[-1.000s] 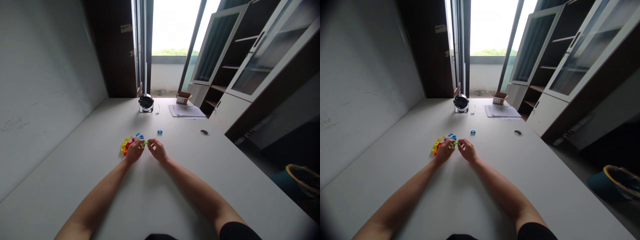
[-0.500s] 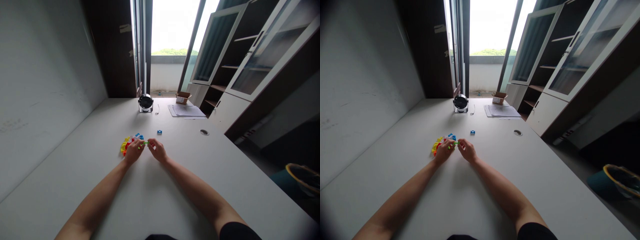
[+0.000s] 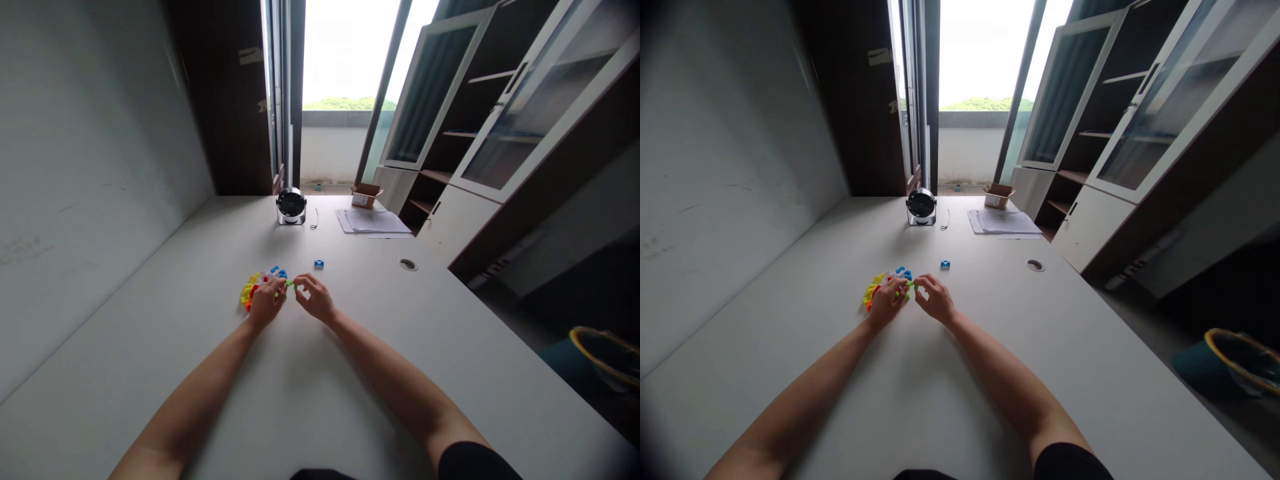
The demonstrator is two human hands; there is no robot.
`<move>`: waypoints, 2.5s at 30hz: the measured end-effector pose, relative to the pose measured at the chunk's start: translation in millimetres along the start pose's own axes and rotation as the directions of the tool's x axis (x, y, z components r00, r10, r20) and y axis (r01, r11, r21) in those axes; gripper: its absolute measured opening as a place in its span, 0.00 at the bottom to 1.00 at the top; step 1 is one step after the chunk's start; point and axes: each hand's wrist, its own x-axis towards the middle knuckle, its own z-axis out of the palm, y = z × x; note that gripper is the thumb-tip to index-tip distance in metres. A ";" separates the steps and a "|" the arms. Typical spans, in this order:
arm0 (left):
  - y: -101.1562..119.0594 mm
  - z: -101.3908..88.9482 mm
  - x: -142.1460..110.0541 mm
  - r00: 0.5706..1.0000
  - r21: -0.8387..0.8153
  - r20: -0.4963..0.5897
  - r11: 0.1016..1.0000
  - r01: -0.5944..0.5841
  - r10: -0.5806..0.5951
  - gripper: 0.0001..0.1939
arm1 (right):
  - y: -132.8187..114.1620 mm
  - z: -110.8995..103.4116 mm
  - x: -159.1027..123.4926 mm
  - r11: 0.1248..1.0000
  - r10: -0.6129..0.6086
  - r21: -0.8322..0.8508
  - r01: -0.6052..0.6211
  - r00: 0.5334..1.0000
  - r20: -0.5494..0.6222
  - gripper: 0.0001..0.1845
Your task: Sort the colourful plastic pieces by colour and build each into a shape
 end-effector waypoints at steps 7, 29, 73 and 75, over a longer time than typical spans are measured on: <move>-5.2 4.7 1.7 1.000 0.148 0.011 0.989 0.014 -0.016 0.09 | 68.4 -35.2 10.8 0.905 0.275 -0.260 -0.338 0.929 -0.249 0.12; -3.5 5.6 0.6 0.995 0.251 0.100 0.967 -0.045 0.020 0.07 | 113.3 -46.0 -5.8 0.611 0.540 -0.599 -0.518 0.826 -0.163 0.22; -0.9 -1.3 2.9 1.000 0.103 -0.005 0.995 0.005 -0.005 0.11 | 8.9 -4.1 -0.3 0.987 0.014 -0.160 0.007 0.992 0.127 0.19; 0.2 -2.1 2.5 1.000 0.093 -0.016 0.996 0.011 -0.010 0.09 | 1.4 -1.0 -1.5 0.987 -0.012 -0.155 0.036 0.988 0.151 0.21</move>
